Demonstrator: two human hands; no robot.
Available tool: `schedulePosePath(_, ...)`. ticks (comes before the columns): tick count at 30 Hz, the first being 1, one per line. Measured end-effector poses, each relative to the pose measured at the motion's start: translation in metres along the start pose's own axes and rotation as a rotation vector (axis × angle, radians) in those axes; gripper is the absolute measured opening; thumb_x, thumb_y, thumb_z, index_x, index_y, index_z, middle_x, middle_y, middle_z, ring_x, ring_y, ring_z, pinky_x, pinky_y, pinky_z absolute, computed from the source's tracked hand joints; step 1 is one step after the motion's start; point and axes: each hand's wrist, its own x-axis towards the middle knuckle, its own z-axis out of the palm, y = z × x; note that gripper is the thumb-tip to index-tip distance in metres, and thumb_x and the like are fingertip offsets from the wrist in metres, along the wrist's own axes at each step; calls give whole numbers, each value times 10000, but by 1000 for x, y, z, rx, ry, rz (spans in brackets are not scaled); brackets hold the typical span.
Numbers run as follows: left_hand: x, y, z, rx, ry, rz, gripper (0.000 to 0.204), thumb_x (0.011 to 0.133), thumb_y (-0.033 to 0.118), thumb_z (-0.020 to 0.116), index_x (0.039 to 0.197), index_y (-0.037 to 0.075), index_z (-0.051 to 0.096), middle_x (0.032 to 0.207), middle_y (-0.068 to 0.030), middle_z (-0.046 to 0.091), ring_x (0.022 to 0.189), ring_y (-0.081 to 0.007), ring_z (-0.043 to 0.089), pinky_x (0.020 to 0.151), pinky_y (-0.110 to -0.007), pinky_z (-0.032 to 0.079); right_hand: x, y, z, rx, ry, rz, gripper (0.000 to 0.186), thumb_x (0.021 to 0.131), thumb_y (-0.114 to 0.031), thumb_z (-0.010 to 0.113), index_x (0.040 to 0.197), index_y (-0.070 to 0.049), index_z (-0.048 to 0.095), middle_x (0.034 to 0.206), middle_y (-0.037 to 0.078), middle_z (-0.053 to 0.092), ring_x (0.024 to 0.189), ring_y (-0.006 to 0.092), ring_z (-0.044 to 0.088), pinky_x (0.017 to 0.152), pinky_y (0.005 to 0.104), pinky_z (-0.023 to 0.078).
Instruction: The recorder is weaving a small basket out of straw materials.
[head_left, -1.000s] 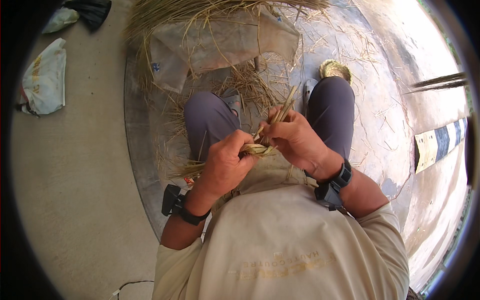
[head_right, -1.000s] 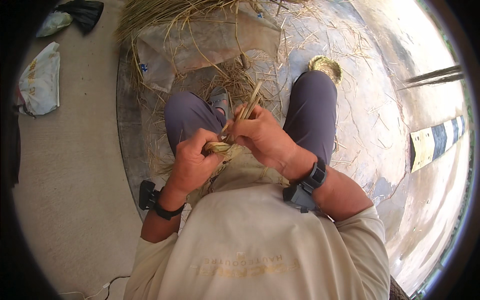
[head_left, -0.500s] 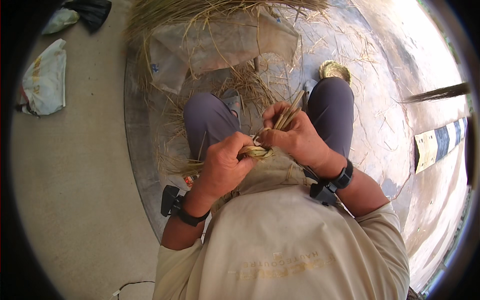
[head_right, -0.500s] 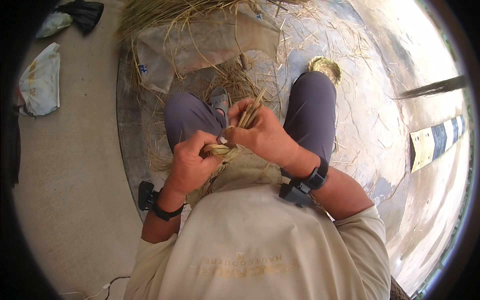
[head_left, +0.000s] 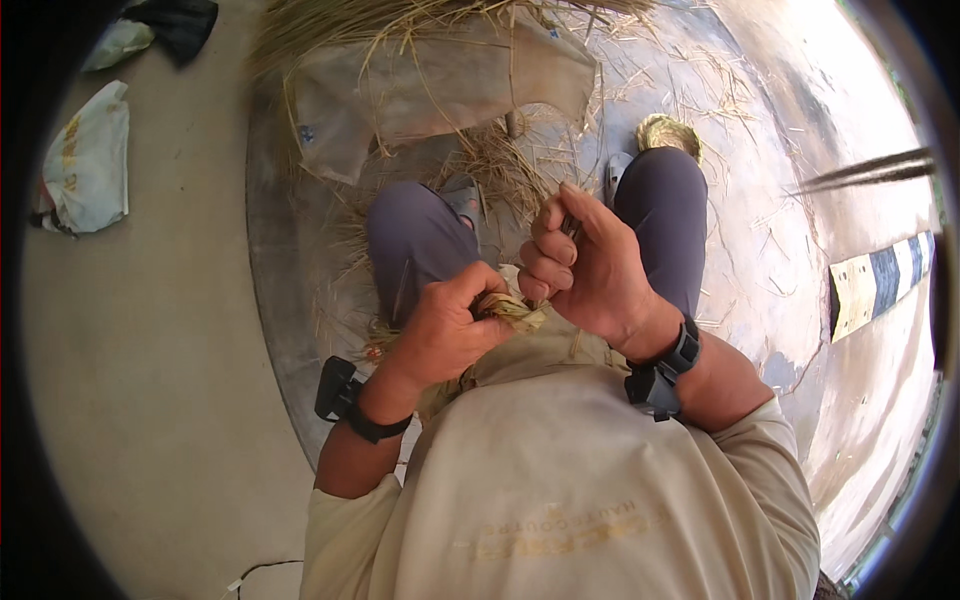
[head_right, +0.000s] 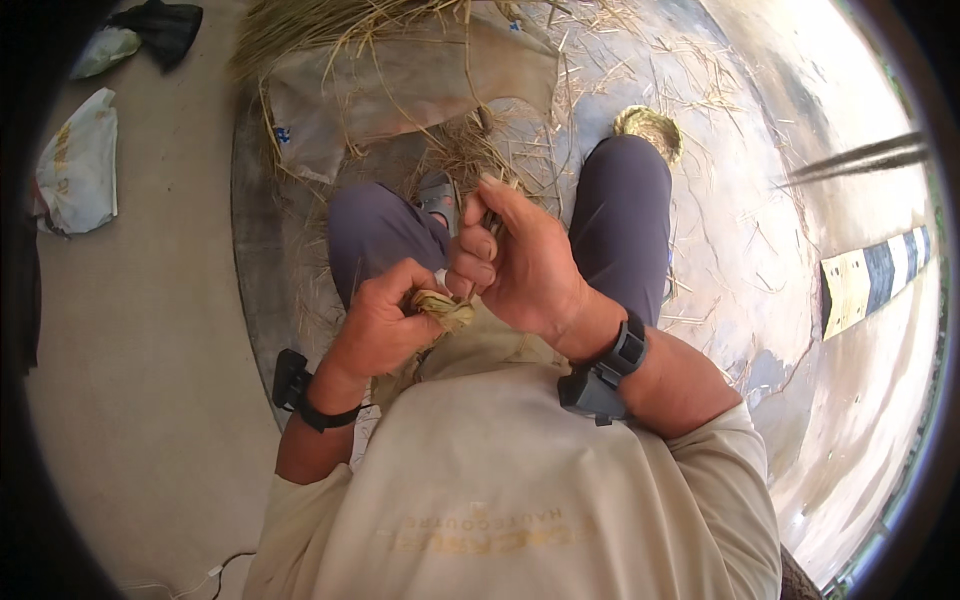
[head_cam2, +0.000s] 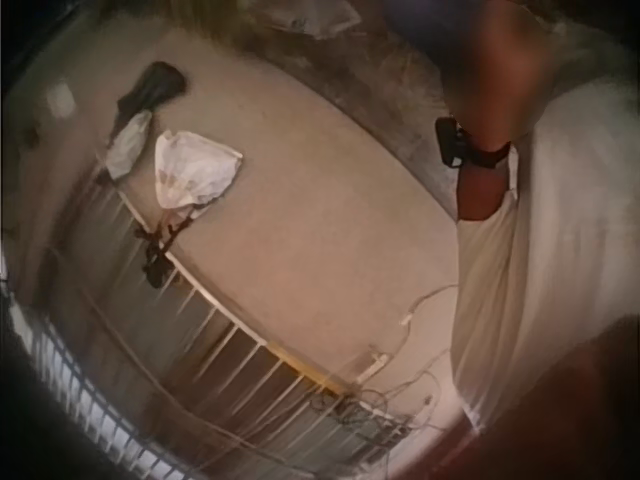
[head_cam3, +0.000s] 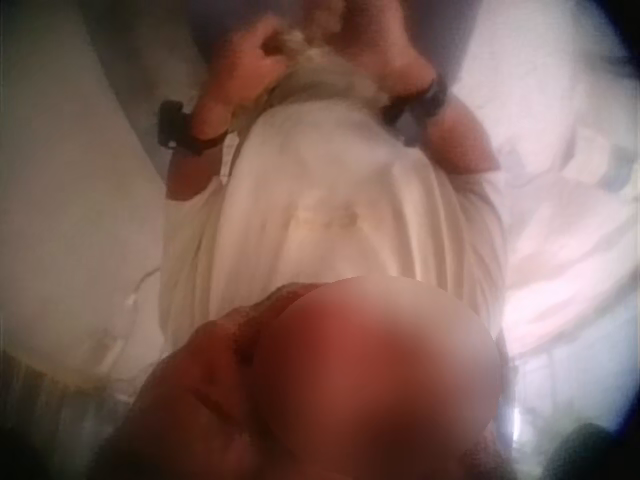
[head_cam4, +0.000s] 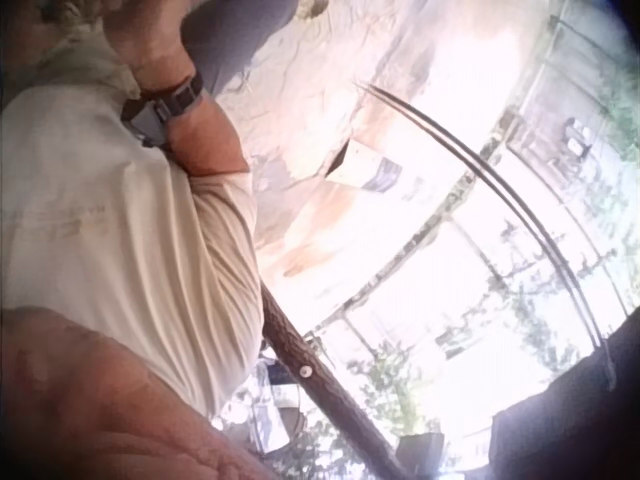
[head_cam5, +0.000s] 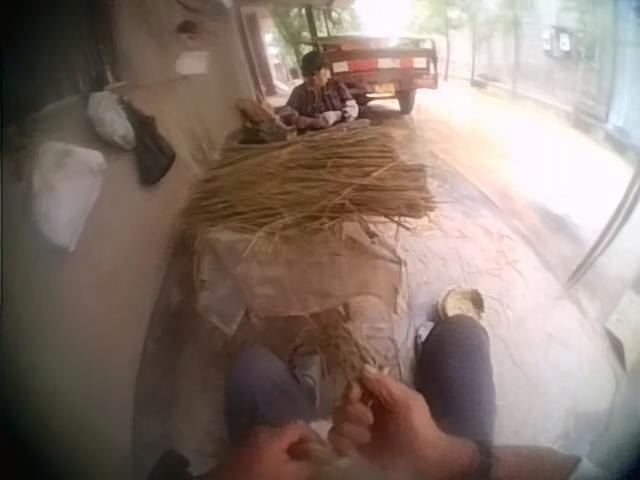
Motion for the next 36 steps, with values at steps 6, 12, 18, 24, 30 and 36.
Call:
schedulePosePath(6, -3, -8, 9, -82, -14, 54, 372, 861, 153, 840, 1121, 3, 620, 853, -148, 720, 781, -267, 724, 705, -389, 565, -1, -7, -15, 36, 14, 6, 359, 1095, -428, 482, 845, -181, 552, 611, -64, 273, 542, 117, 282, 530, 302, 276)
schedulePosePath(12, -12, 8, 4, 426, -108, 174, 387, 907, 356, 799, 994, 23, 623, 775, -219, 675, 732, -434, 685, 623, -477, 545, -16, -26, -13, -24, -55, 23, 442, 1116, -493, 425, 832, -173, 533, 583, -67, 256, 499, 112, 233, 480, 296, 233)
schedulePosePath(18, -14, 30, 0, 544, -170, 371, 300, 884, 243, 818, 888, 12, 628, 699, -169, 614, 618, -366, 648, 546, -439, 504, -38, -48, -15, -129, -204, 49, 510, 1138, -517, 344, 811, -159, 500, 560, -67, 253, 472, 93, 193, 443, 283, 193)
schedulePosePath(24, -20, 50, -11, 615, -270, 376, 370, 947, 316, 757, 808, 59, 530, 654, -151, 612, 590, -363, 645, 506, -443, 501, -55, -48, -18, -138, -268, 39, 521, 1132, -531, 358, 815, -150, 518, 550, -59, 255, 458, 92, 209, 441, 278, 196)
schedulePosePath(30, -25, 35, -33, 562, -181, 212, 340, 978, 292, 723, 823, 47, 546, 680, -185, 603, 606, -409, 618, 530, -473, 489, -63, -102, -37, -625, 192, -720, 460, 1150, -418, 393, 1098, -20, 619, 715, 7, 486, 593, 146, 467, 585, 319, 440)
schedulePosePath(36, -8, 34, -29, 483, -222, 208, 346, 987, 296, 708, 835, 25, 556, 732, -223, 615, 685, -449, 627, 583, -509, 482, -67, -40, 30, -2268, -535, -1047, 480, 801, -283, 823, 1184, -23, 698, 1277, 137, 675, 1293, 362, 607, 1101, 517, 465)
